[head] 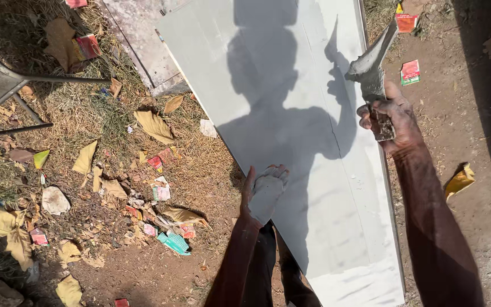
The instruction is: The person applies a white plaster-like substance to a long rectangular board using a trowel. They repeatedly scoop material from their left hand and spread it along the board's surface, smoothing it with the tool. The work is performed outdoors on a dirt ground with scattered debris.
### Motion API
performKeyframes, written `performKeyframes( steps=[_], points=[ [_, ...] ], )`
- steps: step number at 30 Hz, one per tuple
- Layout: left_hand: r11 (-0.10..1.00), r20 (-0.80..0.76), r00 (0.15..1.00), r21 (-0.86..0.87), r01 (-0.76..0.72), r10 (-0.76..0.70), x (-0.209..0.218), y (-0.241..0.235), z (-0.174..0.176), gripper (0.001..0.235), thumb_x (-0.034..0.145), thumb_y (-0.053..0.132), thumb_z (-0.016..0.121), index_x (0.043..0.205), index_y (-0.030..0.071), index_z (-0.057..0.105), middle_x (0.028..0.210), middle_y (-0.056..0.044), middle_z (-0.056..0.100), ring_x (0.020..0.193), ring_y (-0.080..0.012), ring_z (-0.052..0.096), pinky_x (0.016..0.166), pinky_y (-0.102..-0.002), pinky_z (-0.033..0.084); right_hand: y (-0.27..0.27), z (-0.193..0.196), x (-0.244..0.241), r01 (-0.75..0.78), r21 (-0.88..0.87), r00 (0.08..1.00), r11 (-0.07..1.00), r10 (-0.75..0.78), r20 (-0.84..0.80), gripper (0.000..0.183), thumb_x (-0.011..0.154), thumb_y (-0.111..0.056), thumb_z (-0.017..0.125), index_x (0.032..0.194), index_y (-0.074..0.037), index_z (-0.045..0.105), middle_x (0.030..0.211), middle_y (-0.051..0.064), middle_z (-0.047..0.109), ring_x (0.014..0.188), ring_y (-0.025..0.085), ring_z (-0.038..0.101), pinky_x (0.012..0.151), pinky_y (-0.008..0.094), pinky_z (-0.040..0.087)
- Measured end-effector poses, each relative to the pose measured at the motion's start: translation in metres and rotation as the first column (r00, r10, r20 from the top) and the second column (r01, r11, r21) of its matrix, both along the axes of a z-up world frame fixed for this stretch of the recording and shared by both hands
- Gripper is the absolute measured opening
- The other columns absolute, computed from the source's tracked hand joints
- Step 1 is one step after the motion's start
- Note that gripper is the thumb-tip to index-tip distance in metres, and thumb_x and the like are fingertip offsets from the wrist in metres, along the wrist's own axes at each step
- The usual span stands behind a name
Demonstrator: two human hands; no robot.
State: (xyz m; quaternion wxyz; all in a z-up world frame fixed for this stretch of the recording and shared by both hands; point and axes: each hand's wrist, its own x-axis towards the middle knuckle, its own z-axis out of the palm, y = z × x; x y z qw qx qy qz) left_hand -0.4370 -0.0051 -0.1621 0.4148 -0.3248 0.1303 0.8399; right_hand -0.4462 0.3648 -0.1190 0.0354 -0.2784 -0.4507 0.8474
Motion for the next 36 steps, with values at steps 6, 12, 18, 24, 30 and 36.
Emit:
performKeyframes(
  steps=[6, 12, 18, 24, 30, 36],
  points=[
    [0.998, 0.113, 0.991, 0.006, 0.065, -0.065, 0.068, -0.036, -0.027, 0.086, 0.100, 0.054, 0.051, 0.153, -0.009, 0.028, 0.162, -0.030, 0.029, 0.153, -0.0400, 0.029, 0.127, -0.048, 0.025, 0.039, -0.020, -0.166, -0.263, 0.947, 0.913, -0.184, 0.270, 0.306, 0.084, 0.087, -0.014, 0.083, 0.161, 0.000, 0.046, 0.164, 0.020, 0.042, 0.148, 0.037, 0.044, 0.121, 0.049, 0.044],
    [0.995, 0.340, 0.939, -0.098, -0.017, 0.050, 0.105, -0.061, -0.060, 0.082, 0.098, 0.051, 0.051, 0.148, -0.012, 0.034, 0.154, -0.031, 0.042, 0.147, -0.0423, 0.038, 0.123, -0.051, 0.032, 0.062, -0.056, -0.264, -0.484, 0.802, 0.843, -0.349, 0.061, 0.535, 0.070, 0.088, -0.037, 0.085, 0.142, -0.002, 0.059, 0.122, 0.026, 0.065, 0.105, 0.040, 0.062, 0.082, 0.054, 0.057],
    [0.986, 0.418, 0.905, -0.164, -0.007, 0.076, 0.110, -0.072, -0.074, 0.081, 0.097, 0.052, 0.049, 0.146, -0.011, 0.035, 0.151, -0.032, 0.045, 0.144, -0.0453, 0.041, 0.121, -0.054, 0.033, 0.080, -0.073, -0.280, -0.487, 0.758, 0.819, -0.433, 0.074, 0.569, 0.039, 0.100, -0.038, 0.081, 0.114, -0.004, 0.068, 0.083, 0.012, 0.066, 0.066, 0.026, 0.063, 0.052, 0.041, 0.056],
    [0.995, 0.330, 0.938, -0.015, -0.102, 0.102, 0.109, -0.062, -0.072, 0.079, 0.102, 0.050, 0.043, 0.149, -0.013, 0.030, 0.157, -0.031, 0.037, 0.149, -0.0427, 0.033, 0.123, -0.053, 0.026, 0.092, -0.089, -0.271, -0.256, 0.842, 0.878, -0.474, 0.250, 0.408, 0.037, 0.099, -0.031, 0.081, 0.119, -0.002, 0.069, 0.093, 0.014, 0.069, 0.077, 0.027, 0.067, 0.058, 0.040, 0.057],
    [0.995, 0.220, 0.973, 0.061, -0.078, 0.063, 0.108, -0.051, -0.066, 0.079, 0.105, 0.049, 0.038, 0.155, -0.011, 0.026, 0.163, -0.030, 0.030, 0.153, -0.0407, 0.027, 0.126, -0.049, 0.020, 0.083, -0.085, -0.270, -0.293, 0.837, 0.858, -0.462, 0.259, 0.443, 0.035, 0.105, -0.032, 0.077, 0.118, -0.001, 0.068, 0.089, 0.014, 0.069, 0.073, 0.028, 0.067, 0.062, 0.043, 0.058],
    [0.997, 0.261, 0.963, -0.013, -0.073, 0.074, 0.104, -0.046, -0.065, 0.077, 0.105, 0.049, 0.039, 0.152, -0.011, 0.030, 0.162, -0.031, 0.032, 0.153, -0.0420, 0.028, 0.126, -0.049, 0.020, 0.079, -0.091, -0.272, -0.675, 0.683, 0.696, -0.280, 0.065, 0.715, 0.039, 0.109, -0.041, 0.066, 0.124, -0.006, 0.068, 0.099, 0.018, 0.074, 0.086, 0.031, 0.072, 0.074, 0.046, 0.059]
  ],
)
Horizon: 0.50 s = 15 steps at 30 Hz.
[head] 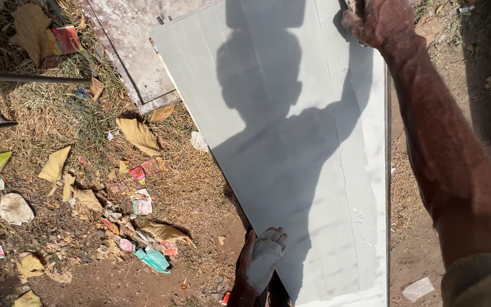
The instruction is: The person applies a white plaster-like substance to a long rectangular board using a trowel. They repeatedly scoop material from their left hand and spread it along the board's surface, smoothing it with the tool. The work is performed outdoors on a dirt ground with scattered debris.
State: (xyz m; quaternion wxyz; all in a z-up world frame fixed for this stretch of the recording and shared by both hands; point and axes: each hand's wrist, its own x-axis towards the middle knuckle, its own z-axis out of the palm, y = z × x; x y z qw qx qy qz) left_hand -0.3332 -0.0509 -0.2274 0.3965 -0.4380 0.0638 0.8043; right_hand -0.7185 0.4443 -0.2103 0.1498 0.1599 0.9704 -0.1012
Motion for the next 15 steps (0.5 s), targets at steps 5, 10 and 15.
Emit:
performKeyframes(
  steps=[5, 10, 15],
  points=[
    [1.000, 0.043, 0.999, 0.024, 0.016, -0.017, -0.004, 0.010, 0.004, 0.078, 0.104, 0.050, 0.039, 0.154, -0.010, 0.029, 0.163, -0.028, 0.031, 0.153, -0.0395, 0.027, 0.126, -0.048, 0.020, -0.008, -0.008, 0.076, -0.178, -0.075, 0.888, 0.981, 0.128, -0.442, 0.090, 0.092, -0.025, 0.082, 0.167, -0.004, 0.036, 0.166, 0.026, 0.034, 0.147, 0.042, 0.043, 0.114, 0.047, 0.051],
    [0.992, -0.052, 0.999, 0.126, 0.018, -0.012, -0.019, 0.019, 0.002, 0.079, 0.105, 0.051, 0.038, 0.156, -0.008, 0.025, 0.165, -0.026, 0.028, 0.155, -0.0372, 0.025, 0.127, -0.046, 0.020, -0.010, 0.012, 0.115, -0.114, -0.028, 0.885, 0.993, 0.089, -0.457, 0.093, 0.088, -0.019, 0.087, 0.166, -0.004, 0.038, 0.172, 0.020, 0.030, 0.157, 0.038, 0.037, 0.124, 0.050, 0.047],
    [0.991, -0.046, 0.996, 0.098, 0.086, -0.081, -0.011, 0.020, 0.005, 0.080, 0.105, 0.052, 0.037, 0.157, -0.006, 0.026, 0.167, -0.023, 0.028, 0.155, -0.0343, 0.026, 0.127, -0.044, 0.021, -0.009, 0.019, 0.039, -0.109, -0.054, 0.935, 0.993, 0.084, -0.345, 0.086, 0.091, -0.028, 0.085, 0.161, -0.007, 0.041, 0.163, 0.021, 0.043, 0.138, 0.043, 0.050, 0.107, 0.052, 0.051]
  ],
)
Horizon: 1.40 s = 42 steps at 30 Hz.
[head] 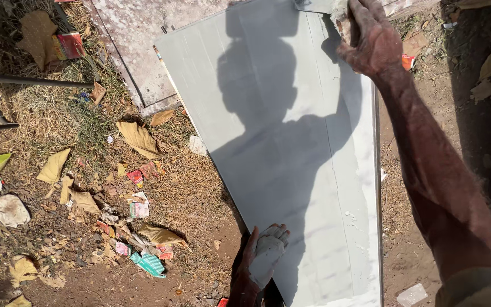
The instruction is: The person applies a white plaster-like substance to a long rectangular board using a trowel. They repeatedly scoop material from their left hand and spread it along the board's surface, smoothing it with the tool. The work is performed outdoors on a dirt ground with scattered debris.
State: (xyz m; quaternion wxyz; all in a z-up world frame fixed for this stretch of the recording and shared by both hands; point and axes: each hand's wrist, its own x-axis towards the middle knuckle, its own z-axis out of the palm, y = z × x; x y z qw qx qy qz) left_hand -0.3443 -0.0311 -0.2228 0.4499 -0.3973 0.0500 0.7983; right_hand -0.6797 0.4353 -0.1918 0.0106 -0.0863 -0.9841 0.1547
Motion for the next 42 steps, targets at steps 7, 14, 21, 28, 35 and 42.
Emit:
performKeyframes(
  steps=[7, 14, 21, 28, 35, 42],
  points=[
    [0.994, -0.166, 0.980, 0.055, -0.098, 0.106, 0.011, -0.007, 0.005, 0.074, 0.107, 0.049, 0.037, 0.155, -0.008, 0.031, 0.165, -0.025, 0.031, 0.155, -0.0359, 0.027, 0.128, -0.046, 0.022, -0.020, 0.005, -0.039, -0.100, 0.177, 0.987, 0.979, 0.120, -0.109, 0.066, 0.090, -0.036, 0.092, 0.141, -0.006, 0.063, 0.116, 0.019, 0.072, 0.103, 0.038, 0.068, 0.080, 0.051, 0.059],
    [0.991, -0.041, 0.990, -0.018, -0.134, 0.133, 0.007, -0.009, 0.005, 0.073, 0.106, 0.047, 0.040, 0.152, -0.010, 0.034, 0.162, -0.027, 0.034, 0.152, -0.0381, 0.032, 0.125, -0.047, 0.027, -0.014, -0.003, -0.046, -0.109, -0.009, 0.994, 0.994, 0.109, -0.009, 0.040, 0.099, -0.031, 0.084, 0.122, -0.001, 0.069, 0.102, 0.016, 0.073, 0.087, 0.031, 0.071, 0.074, 0.044, 0.060],
    [0.992, -0.011, 0.999, -0.122, -0.043, 0.042, -0.017, 0.008, 0.014, 0.072, 0.103, 0.047, 0.044, 0.149, -0.008, 0.037, 0.160, -0.029, 0.037, 0.151, -0.0399, 0.033, 0.124, -0.047, 0.029, -0.032, -0.026, 0.086, 0.027, -0.071, 0.995, 0.997, -0.020, 0.095, 0.089, 0.094, -0.035, 0.083, 0.167, -0.009, 0.038, 0.173, 0.017, 0.022, 0.158, 0.037, 0.030, 0.120, 0.045, 0.045],
    [0.978, -0.250, 0.966, -0.207, 0.015, -0.068, -0.060, 0.050, 0.020, 0.082, 0.098, 0.052, 0.054, 0.151, -0.005, 0.032, 0.158, -0.027, 0.038, 0.149, -0.0379, 0.037, 0.125, -0.047, 0.030, -0.045, -0.078, 0.234, 0.141, -0.158, 0.982, 0.977, -0.117, 0.151, 0.087, 0.100, -0.039, 0.075, 0.164, -0.002, 0.029, 0.169, 0.028, 0.015, 0.154, 0.046, 0.022, 0.118, 0.054, 0.039],
    [0.992, -0.302, 0.952, -0.102, -0.075, 0.041, -0.102, 0.141, 0.025, 0.071, 0.101, 0.055, 0.053, 0.141, -0.004, 0.046, 0.140, -0.022, 0.055, 0.131, -0.0351, 0.054, 0.113, -0.047, 0.043, -0.090, 0.020, 0.297, 0.315, -0.379, 0.944, 0.870, -0.248, 0.216, 0.092, 0.085, -0.017, 0.076, 0.163, -0.006, 0.027, 0.166, 0.021, 0.032, 0.152, 0.039, 0.033, 0.119, 0.052, 0.036],
    [0.972, -0.414, 0.882, 0.148, -0.181, 0.227, -0.062, 0.186, 0.059, 0.059, 0.117, 0.052, 0.043, 0.142, -0.002, 0.048, 0.142, -0.017, 0.057, 0.128, -0.0303, 0.055, 0.109, -0.046, 0.046, -0.211, 0.115, 0.400, 0.134, -0.637, 0.988, 0.759, -0.155, 0.022, 0.081, 0.075, -0.007, 0.075, 0.151, -0.009, 0.044, 0.154, 0.021, 0.039, 0.142, 0.038, 0.043, 0.111, 0.045, 0.045]
  ],
)
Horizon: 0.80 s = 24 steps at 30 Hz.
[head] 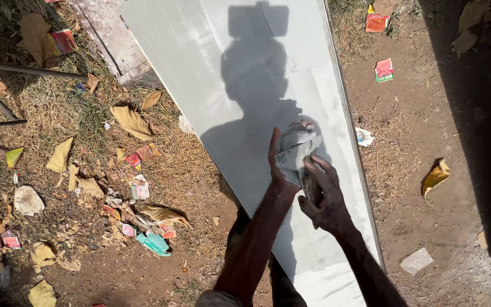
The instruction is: The person applies a white plaster-like substance to a long rectangular board using a trowel. They repeatedly scoop material from their left hand and spread it along the board's surface, smoothing it with the tool. The work is performed outdoors on a dirt ground with scattered debris.
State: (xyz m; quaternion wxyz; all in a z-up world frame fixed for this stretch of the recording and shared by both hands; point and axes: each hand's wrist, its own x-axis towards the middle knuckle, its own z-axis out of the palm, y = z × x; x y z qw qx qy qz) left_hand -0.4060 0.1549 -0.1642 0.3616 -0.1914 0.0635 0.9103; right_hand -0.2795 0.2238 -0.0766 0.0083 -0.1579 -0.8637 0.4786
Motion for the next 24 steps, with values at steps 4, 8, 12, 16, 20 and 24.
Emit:
performKeyframes(
  steps=[4, 8, 12, 16, 20, 24],
  points=[
    [0.988, -0.173, 0.985, -0.156, -0.009, -0.018, 0.006, -0.020, 0.038, 0.071, 0.107, 0.055, 0.037, 0.156, 0.004, 0.039, 0.156, -0.016, 0.047, 0.147, -0.0295, 0.042, 0.123, -0.046, 0.036, 0.021, -0.005, 0.048, -0.019, -0.097, 0.979, 0.995, 0.038, 0.198, 0.083, 0.074, -0.005, 0.073, 0.152, -0.014, 0.045, 0.156, 0.016, 0.040, 0.140, 0.036, 0.046, 0.109, 0.044, 0.046],
    [0.958, -0.389, 0.891, -0.249, 0.143, -0.234, -0.009, -0.030, 0.055, 0.081, 0.105, 0.065, 0.033, 0.161, 0.006, 0.031, 0.166, -0.016, 0.037, 0.161, -0.0329, 0.028, 0.135, -0.048, 0.023, 0.052, -0.019, 0.071, 0.261, -0.519, 0.954, 0.814, -0.136, 0.267, 0.083, 0.085, -0.002, 0.067, 0.161, -0.020, 0.038, 0.165, 0.012, 0.039, 0.099, 0.025, 0.053, 0.075, 0.035, 0.048],
    [0.670, -0.349, 0.648, -0.658, 0.345, -0.676, -0.019, -0.012, 0.059, 0.108, 0.091, 0.084, 0.017, 0.160, 0.003, 0.035, 0.160, -0.019, 0.042, 0.151, -0.0343, 0.035, 0.125, -0.050, 0.028, 0.039, -0.023, 0.072, 0.351, -0.870, 0.936, 0.345, -0.136, 0.323, 0.078, 0.100, 0.002, 0.063, 0.171, -0.020, 0.037, 0.097, 0.017, 0.045, 0.067, 0.012, 0.045, 0.055, 0.024, 0.042],
    [0.855, -0.178, 0.858, -0.309, 0.416, -0.482, -0.049, -0.015, 0.048, 0.116, 0.088, 0.089, 0.018, 0.157, -0.002, 0.038, 0.157, -0.021, 0.045, 0.147, -0.0351, 0.040, 0.122, -0.050, 0.030, 0.037, -0.016, 0.054, 0.019, -0.637, 0.957, 0.771, 0.171, 0.236, 0.075, 0.088, -0.002, 0.066, 0.158, -0.017, 0.043, 0.117, 0.003, 0.044, 0.074, 0.009, 0.049, 0.062, 0.024, 0.048],
    [0.928, -0.095, 0.946, -0.247, 0.280, -0.310, -0.062, -0.051, 0.012, 0.095, 0.097, 0.074, 0.033, 0.153, -0.002, 0.038, 0.159, -0.020, 0.044, 0.150, -0.0337, 0.039, 0.126, -0.047, 0.031, 0.073, -0.026, 0.003, 0.337, -0.528, 0.847, 0.779, -0.007, 0.531, 0.076, 0.092, -0.005, 0.066, 0.163, -0.023, 0.045, 0.078, 0.009, 0.049, 0.058, 0.011, 0.041, 0.049, 0.028, 0.035],
    [0.921, -0.002, 0.973, -0.322, 0.220, -0.233, -0.020, -0.092, -0.032, 0.074, 0.105, 0.055, 0.044, 0.149, -0.004, 0.040, 0.157, -0.021, 0.042, 0.149, -0.0342, 0.039, 0.126, -0.047, 0.031, 0.130, -0.080, -0.108, -0.019, 0.144, 0.996, 0.989, 0.005, 0.093, 0.079, 0.089, -0.016, 0.077, 0.161, -0.007, 0.045, 0.159, 0.011, 0.044, 0.128, 0.026, 0.059, 0.101, 0.037, 0.060]
  ],
)
